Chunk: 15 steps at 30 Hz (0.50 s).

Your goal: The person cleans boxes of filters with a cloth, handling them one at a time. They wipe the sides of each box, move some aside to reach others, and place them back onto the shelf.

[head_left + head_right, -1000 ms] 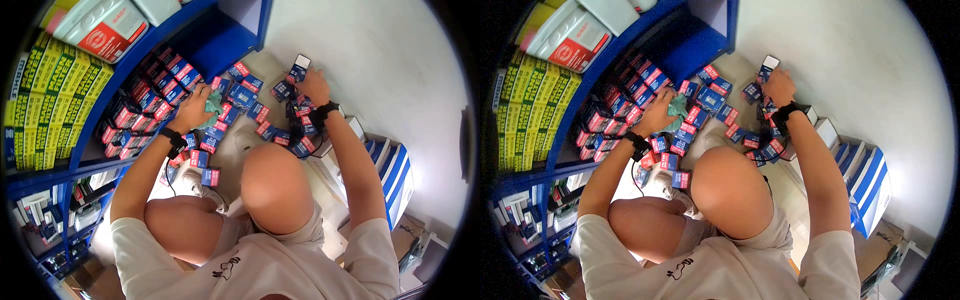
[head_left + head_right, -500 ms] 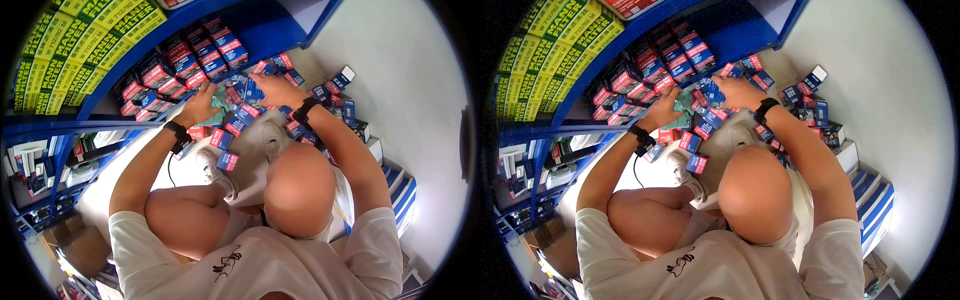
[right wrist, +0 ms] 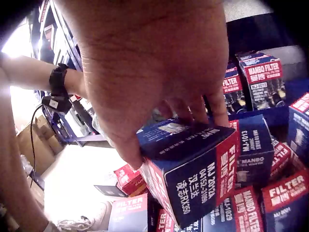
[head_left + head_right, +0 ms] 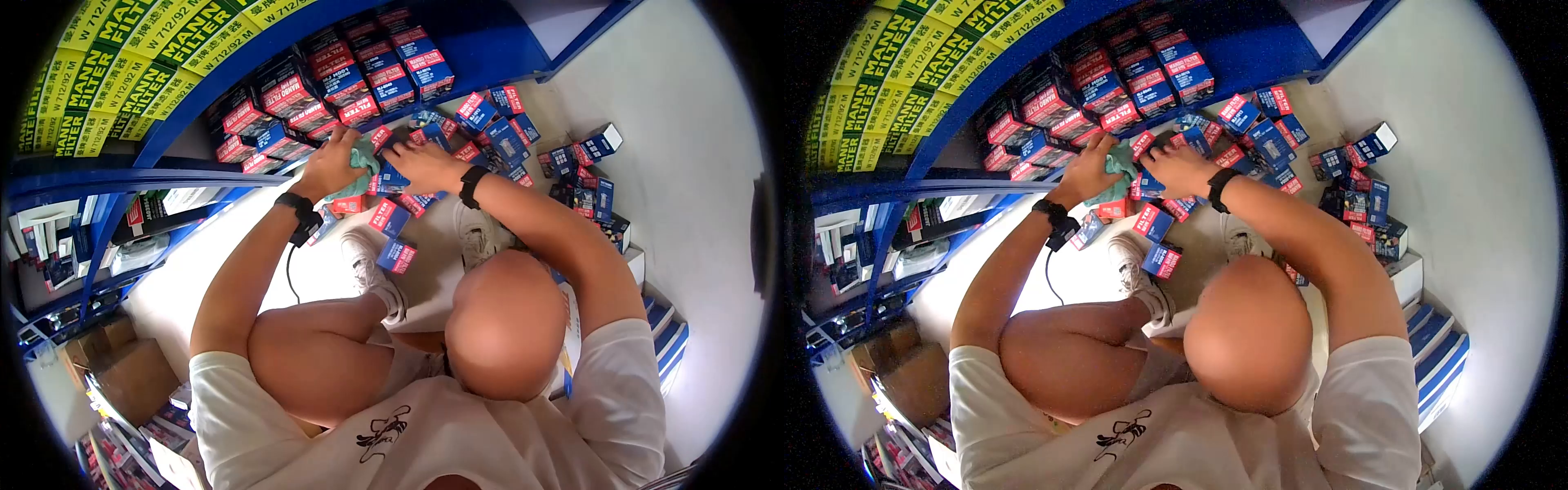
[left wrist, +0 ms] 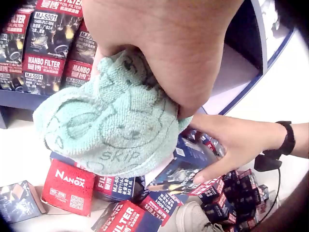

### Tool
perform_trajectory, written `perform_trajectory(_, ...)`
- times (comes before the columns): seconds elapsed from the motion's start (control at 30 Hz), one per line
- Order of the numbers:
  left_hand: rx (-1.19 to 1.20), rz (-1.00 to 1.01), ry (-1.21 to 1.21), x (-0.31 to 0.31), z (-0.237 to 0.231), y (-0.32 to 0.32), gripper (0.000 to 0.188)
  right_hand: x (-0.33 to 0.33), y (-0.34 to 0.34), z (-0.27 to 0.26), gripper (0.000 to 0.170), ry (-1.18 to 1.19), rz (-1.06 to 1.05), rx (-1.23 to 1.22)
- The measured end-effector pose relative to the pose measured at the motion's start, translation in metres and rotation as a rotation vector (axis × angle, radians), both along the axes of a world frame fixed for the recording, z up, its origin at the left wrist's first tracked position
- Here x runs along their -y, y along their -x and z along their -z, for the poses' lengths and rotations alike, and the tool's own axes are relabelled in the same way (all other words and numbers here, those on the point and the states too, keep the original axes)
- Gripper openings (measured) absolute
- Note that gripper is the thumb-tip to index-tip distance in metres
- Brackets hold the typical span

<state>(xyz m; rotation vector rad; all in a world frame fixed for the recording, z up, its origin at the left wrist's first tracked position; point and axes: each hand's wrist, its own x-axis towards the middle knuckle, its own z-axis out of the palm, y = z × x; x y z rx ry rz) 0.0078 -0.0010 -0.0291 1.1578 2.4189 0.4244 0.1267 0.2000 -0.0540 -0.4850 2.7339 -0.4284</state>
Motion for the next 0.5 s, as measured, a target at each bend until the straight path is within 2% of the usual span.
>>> perform_trajectory(0.17,-0.010,0.019,0.017,-0.008,-0.007,-0.004,0.066,0.009,0.006,0.026,0.064,0.026,-0.006,-0.117)
perform_trajectory(0.3,0.003,0.013,0.021,-0.014,-0.010,-0.006,0.068,-0.008,0.002,0.016,0.037,0.004,0.080,-0.116)
perform_trajectory(0.43,-0.029,0.064,0.063,-0.032,-0.017,-0.008,0.068,-0.048,-0.008,0.013,0.033,0.037,0.165,-0.170)
perform_trajectory(0.5,-0.110,0.118,0.041,-0.042,-0.021,-0.007,0.068,-0.069,-0.009,0.008,0.029,0.035,0.309,-0.189)
